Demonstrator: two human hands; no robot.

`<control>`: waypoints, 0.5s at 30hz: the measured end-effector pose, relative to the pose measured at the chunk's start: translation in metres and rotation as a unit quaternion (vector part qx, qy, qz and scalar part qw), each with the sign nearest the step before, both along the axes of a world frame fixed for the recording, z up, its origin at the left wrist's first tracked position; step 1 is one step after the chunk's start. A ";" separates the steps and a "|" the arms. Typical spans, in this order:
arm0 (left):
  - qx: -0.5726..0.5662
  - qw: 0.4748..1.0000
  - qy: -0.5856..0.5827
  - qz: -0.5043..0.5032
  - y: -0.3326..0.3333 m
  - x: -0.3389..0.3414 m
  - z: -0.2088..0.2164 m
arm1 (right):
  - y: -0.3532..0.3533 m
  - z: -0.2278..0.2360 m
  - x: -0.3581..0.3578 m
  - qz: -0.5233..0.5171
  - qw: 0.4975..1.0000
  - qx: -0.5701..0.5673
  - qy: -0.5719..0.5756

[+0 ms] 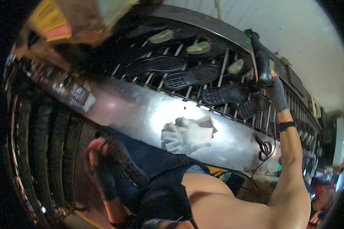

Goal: Fitting and pressing rubber soles onto leather shoe uppers on a production line.

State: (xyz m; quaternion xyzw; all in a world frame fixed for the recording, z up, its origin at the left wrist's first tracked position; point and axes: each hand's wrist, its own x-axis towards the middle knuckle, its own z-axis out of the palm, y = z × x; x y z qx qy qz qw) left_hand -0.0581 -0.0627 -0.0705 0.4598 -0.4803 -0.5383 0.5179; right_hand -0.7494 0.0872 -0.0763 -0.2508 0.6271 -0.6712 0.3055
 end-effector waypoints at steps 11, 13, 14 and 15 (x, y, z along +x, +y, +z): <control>0.146 0.923 0.343 0.093 -0.007 -0.013 0.016 | -0.102 0.030 0.401 0.573 0.799 0.101 0.152; 0.138 0.910 0.369 0.130 0.000 0.006 0.026 | -0.112 0.035 0.443 0.618 0.762 0.146 -0.126; 0.116 0.904 0.401 0.094 0.007 0.011 0.029 | -0.119 0.035 0.458 0.566 0.770 0.110 -0.273; 0.070 0.907 0.412 0.052 0.009 0.016 0.028 | -0.123 0.034 0.473 0.576 0.789 0.119 -0.175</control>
